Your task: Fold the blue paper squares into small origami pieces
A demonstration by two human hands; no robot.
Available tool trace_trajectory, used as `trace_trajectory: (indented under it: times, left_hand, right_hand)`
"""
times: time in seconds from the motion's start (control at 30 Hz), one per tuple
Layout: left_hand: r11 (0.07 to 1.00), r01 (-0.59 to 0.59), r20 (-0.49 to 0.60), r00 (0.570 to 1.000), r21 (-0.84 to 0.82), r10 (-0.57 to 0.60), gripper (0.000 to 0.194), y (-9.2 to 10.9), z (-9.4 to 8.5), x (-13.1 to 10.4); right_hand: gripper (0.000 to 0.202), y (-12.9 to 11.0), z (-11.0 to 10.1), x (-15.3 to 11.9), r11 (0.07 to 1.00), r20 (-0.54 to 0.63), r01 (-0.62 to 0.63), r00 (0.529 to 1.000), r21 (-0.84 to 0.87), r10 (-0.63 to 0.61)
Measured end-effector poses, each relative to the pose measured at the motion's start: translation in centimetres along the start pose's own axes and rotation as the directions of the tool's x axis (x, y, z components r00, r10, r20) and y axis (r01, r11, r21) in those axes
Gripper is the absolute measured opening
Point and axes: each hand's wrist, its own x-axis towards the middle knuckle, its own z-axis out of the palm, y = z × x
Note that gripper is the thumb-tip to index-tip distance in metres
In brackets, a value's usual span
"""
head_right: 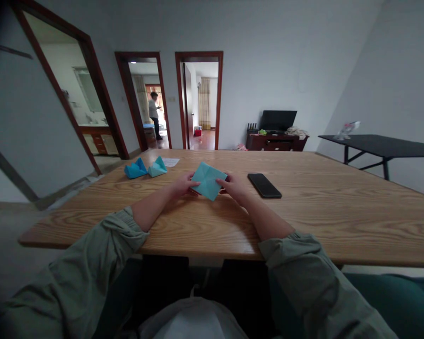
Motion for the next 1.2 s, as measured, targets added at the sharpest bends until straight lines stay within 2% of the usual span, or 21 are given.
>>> trace_trajectory:
  times: [0.1,0.17,0.27,0.37,0.47,0.6,0.7,0.77,0.9,1.03,1.13,1.2]
  left_hand:
    - [0.998,-0.055,0.001,0.998,-0.011,0.055,0.061,-0.1,0.0,-0.1]
    - [0.997,-0.075,0.000,0.997,-0.033,0.075,0.064,-0.2,0.0,0.0]
    - [0.996,-0.049,-0.005,0.999,-0.069,0.049,0.056,-0.2,0.3,0.0]
    - [0.998,-0.006,-0.024,1.000,-0.067,0.004,0.048,0.1,0.5,-0.1]
    - [0.997,-0.038,-0.115,0.993,-0.072,0.029,0.046,0.3,0.5,-0.1]
    - [0.986,-0.124,-0.276,0.957,-0.114,0.088,0.040,0.3,0.3,0.4]
    - [0.966,-0.186,-0.383,0.918,-0.178,0.106,0.036,0.3,-0.1,1.0]
    - [0.944,-0.228,-0.413,0.904,-0.239,0.114,0.036,0.2,-0.2,1.2]
    - [0.909,-0.249,-0.404,0.909,-0.335,0.100,0.036,0.1,-0.1,1.4]
    - [0.921,-0.197,-0.329,0.941,-0.336,0.081,0.038,0.2,0.6,1.0]
    - [0.946,-0.149,-0.265,0.962,-0.287,0.071,0.041,0.5,0.8,0.5]
    - [0.959,-0.145,-0.219,0.971,-0.244,0.091,0.050,0.8,0.7,0.1]
  right_hand:
    - [0.029,0.2,0.2,0.0,0.991,0.063,-0.027,0.998,0.130,0.019]
    - [0.029,0.3,0.3,-0.1,0.987,0.083,-0.031,0.996,0.155,0.018]
    - [0.031,0.5,0.3,-0.1,0.992,0.126,-0.044,0.992,0.119,0.028]
    - [0.041,0.6,0.2,-0.1,0.998,0.093,-0.049,0.995,0.030,0.046]
    - [0.059,0.4,0.3,-0.1,0.998,0.023,-0.026,0.999,-0.054,0.027]
    - [0.061,-0.2,0.5,-0.2,0.974,-0.017,0.019,1.000,-0.225,-0.024]
    - [0.067,-0.5,0.7,-0.5,0.955,0.038,0.103,0.995,-0.276,-0.097]
    - [0.074,-0.5,0.9,-0.8,0.923,0.095,0.194,0.981,-0.333,-0.172]
    - [0.078,-0.1,1.6,-1.3,0.783,0.161,0.312,0.950,-0.539,-0.268]
    - [0.055,0.0,2.1,-1.1,0.683,0.126,0.370,0.916,-0.630,-0.381]
    - [0.041,-0.3,1.6,-0.8,0.685,0.125,0.412,0.895,-0.601,-0.429]
    - [0.040,-0.5,1.0,-0.5,0.728,0.101,0.384,0.911,-0.568,-0.401]
